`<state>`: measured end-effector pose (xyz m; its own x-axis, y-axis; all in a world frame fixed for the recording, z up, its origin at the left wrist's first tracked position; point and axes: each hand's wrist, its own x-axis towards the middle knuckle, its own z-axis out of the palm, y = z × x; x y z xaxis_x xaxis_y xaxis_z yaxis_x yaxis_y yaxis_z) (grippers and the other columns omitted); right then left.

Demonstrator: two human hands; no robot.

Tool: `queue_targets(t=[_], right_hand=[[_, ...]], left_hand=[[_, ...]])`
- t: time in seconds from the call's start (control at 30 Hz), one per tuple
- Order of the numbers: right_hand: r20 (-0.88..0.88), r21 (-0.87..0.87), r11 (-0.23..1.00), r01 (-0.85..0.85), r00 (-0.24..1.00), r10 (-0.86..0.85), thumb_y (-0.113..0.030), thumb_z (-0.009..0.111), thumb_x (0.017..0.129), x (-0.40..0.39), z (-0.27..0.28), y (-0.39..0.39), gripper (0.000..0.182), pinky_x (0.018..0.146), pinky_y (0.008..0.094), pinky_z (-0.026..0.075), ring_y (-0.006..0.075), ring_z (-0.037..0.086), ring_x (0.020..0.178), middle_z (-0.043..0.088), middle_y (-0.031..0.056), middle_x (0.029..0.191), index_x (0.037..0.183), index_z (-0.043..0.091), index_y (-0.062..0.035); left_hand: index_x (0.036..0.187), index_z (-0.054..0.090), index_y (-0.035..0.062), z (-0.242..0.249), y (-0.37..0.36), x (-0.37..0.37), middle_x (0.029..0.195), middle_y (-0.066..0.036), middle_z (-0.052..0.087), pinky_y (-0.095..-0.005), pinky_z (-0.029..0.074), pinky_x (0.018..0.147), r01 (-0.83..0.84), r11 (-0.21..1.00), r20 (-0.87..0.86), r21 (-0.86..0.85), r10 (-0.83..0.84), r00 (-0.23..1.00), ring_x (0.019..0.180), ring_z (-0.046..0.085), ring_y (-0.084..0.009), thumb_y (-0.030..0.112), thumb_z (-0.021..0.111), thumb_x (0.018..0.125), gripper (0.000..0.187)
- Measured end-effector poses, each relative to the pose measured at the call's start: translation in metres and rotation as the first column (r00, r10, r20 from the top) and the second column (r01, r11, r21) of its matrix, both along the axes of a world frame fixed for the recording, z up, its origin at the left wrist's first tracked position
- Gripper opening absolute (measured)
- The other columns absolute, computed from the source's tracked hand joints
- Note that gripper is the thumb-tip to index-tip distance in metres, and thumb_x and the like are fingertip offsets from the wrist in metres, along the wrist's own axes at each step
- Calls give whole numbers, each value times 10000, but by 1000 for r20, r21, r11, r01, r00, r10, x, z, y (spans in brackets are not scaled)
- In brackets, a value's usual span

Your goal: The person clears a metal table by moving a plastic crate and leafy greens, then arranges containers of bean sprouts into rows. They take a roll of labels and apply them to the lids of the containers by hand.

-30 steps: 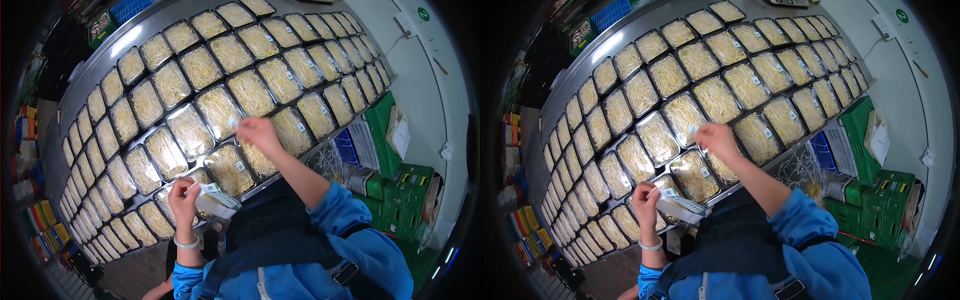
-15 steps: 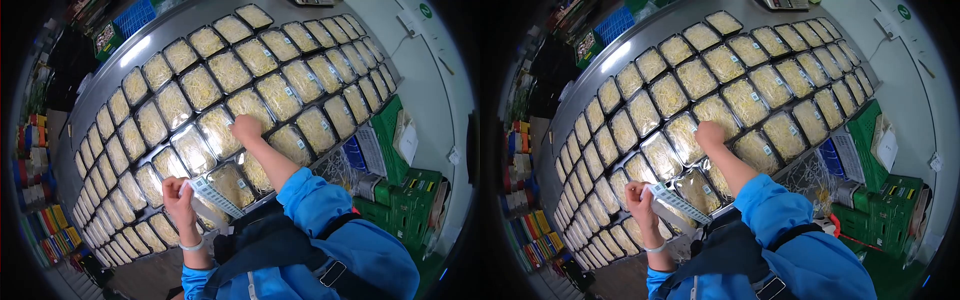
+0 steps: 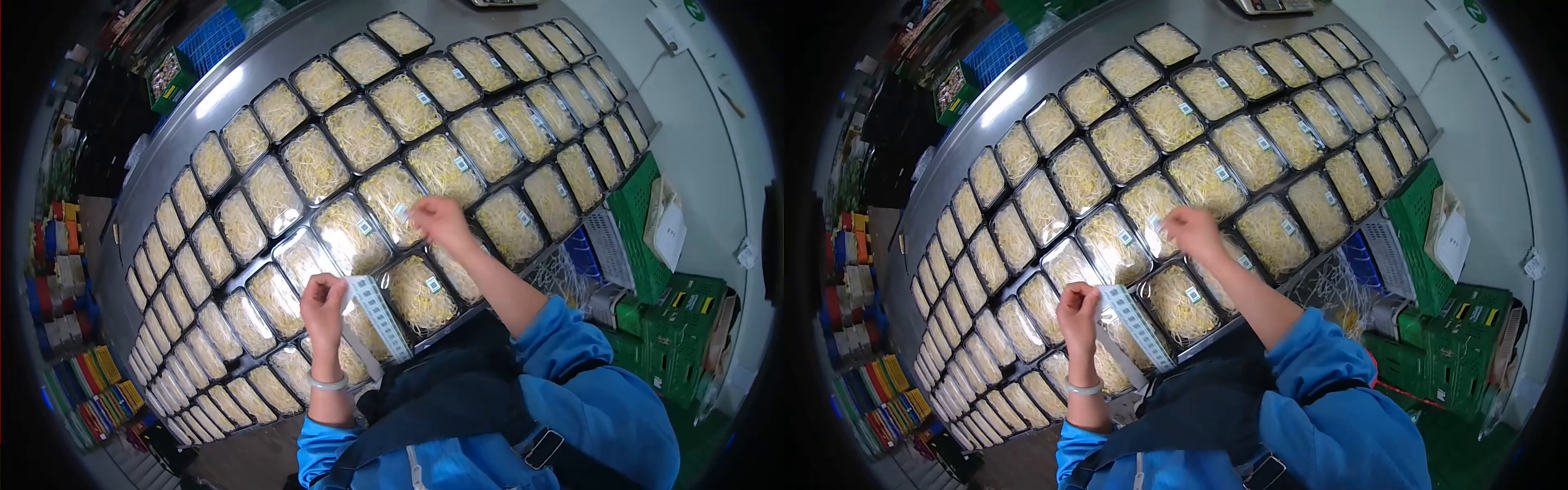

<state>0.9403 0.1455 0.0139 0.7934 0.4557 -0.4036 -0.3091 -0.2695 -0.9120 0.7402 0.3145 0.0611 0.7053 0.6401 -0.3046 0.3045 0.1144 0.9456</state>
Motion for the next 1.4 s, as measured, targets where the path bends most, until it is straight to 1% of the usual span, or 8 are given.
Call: queue_targets(t=[0.17,0.47,0.6,0.77,0.9,1.07,1.2,1.4], right_hand=[[-8,-265,951,159,986,-167,-256,703,795,33,-37,7,236,555,328,508,201,654,596,670,105,662,792,695,-19],[450,-796,598,89,748,488,-390,682,789,42,-30,17,292,613,410,507,315,657,678,675,125,751,821,686,-99],[56,15,927,-374,926,373,-373,666,838,13,40,30,288,621,382,508,282,661,696,678,100,798,889,647,-90],[629,-272,797,-538,527,571,-230,712,806,9,40,38,219,622,316,493,223,645,687,666,98,810,935,641,-67],[365,-106,742,-662,668,648,-212,714,800,49,37,46,181,637,317,495,207,649,689,671,97,792,898,666,-68],[55,145,976,160,984,-169,-141,676,833,233,16,70,109,492,226,429,80,542,551,668,42,744,820,670,-33],[157,192,962,195,961,-227,-150,681,834,374,-1,86,180,430,244,407,100,520,508,647,81,712,821,644,26],[107,52,968,244,963,-248,-114,697,823,464,-35,119,159,416,269,399,120,512,495,624,86,680,808,636,32]], left_hand=[[911,503,33,17,7,19,946,-90,626,-234,457,757,-22,999,227,-28,28,974,832,576,-112,32,565,926,64],[881,487,32,7,2,36,786,-37,596,-198,425,571,-71,996,96,-53,76,992,635,517,-58,26,568,927,94],[1012,544,1,19,-8,59,773,-12,587,-192,418,571,-52,992,96,-111,63,993,665,531,-63,-17,564,906,109],[868,593,3,-15,-4,66,725,24,557,-188,366,550,-6,998,-56,-55,3,998,622,469,-37,4,604,886,21],[808,553,27,-29,4,67,697,42,520,-181,356,551,-5,999,-84,-38,1,997,611,435,-27,17,634,875,105],[835,559,31,-35,23,62,747,33,534,-186,388,593,-88,996,-17,-19,88,996,672,477,-39,-25,626,851,89],[824,539,59,-36,73,73,765,26,522,-197,381,620,-493,869,90,40,488,868,689,454,-49,50,520,930,108],[894,520,36,13,112,116,839,-23,562,-207,437,671,-470,882,243,28,450,859,725,515,-69,68,520,954,68]])
